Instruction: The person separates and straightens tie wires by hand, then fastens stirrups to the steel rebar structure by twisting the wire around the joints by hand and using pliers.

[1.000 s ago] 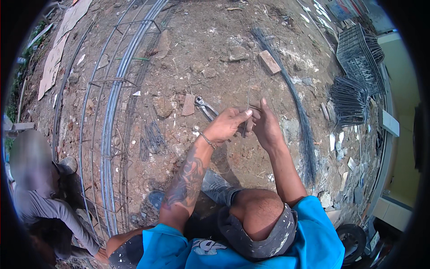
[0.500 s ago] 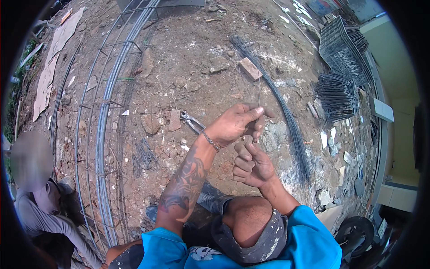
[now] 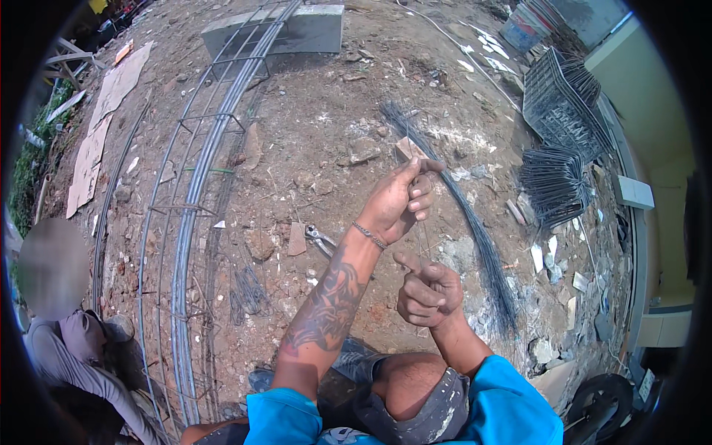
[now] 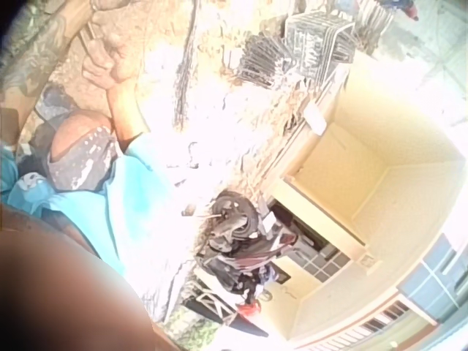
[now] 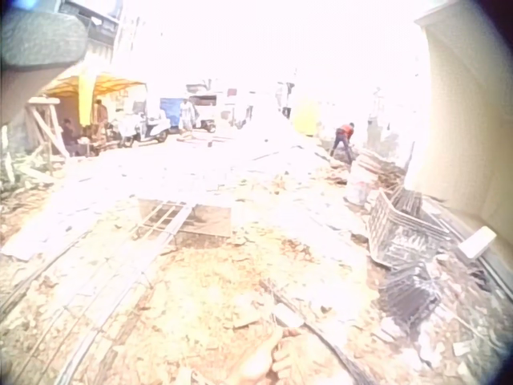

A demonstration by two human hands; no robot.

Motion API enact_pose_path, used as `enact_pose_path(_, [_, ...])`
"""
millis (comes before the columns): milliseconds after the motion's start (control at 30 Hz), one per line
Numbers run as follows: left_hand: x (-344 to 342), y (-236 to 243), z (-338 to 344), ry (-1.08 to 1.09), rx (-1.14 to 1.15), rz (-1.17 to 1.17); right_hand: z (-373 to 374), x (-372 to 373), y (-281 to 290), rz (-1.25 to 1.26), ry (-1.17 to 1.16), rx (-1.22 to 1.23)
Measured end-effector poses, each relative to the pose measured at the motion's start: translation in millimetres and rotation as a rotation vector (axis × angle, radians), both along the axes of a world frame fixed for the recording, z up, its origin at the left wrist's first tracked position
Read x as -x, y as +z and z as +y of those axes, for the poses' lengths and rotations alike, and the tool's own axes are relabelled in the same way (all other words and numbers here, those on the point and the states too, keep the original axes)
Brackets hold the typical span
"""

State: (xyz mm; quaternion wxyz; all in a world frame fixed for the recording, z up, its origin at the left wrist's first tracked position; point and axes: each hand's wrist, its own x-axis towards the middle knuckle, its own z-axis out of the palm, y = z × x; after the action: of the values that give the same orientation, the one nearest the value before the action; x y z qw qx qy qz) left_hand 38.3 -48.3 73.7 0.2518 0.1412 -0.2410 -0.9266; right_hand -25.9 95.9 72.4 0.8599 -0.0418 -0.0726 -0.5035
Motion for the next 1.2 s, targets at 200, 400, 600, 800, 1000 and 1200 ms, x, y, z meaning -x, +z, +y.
enact_pose_path(200, [6, 11, -4, 0.031, 0.011, 0.084, -9, 11, -6, -0.044, -0.039, 0.013])
enact_pose_path(400, [19, 6, -13, 0.047, -0.182, 0.352, -13, 7, 50, 0.149, -0.335, 0.386])
enact_pose_path(600, [36, -11, 5, 0.176, -0.265, 0.415, -49, 33, 99, 0.625, -1.398, 0.660])
enact_pose_path(800, [54, -14, 28, 0.243, -0.145, 0.243, -54, 81, 48, 1.587, -1.827, 0.310])
enact_pose_path(1000, [41, -15, 24, 0.224, 0.838, -0.356, -36, 83, -7, 2.254, -0.782, -0.207])
enact_pose_path(1200, [13, 17, -18, 0.008, 0.482, -0.418, -6, 22, -49, 1.132, -0.089, -0.026])
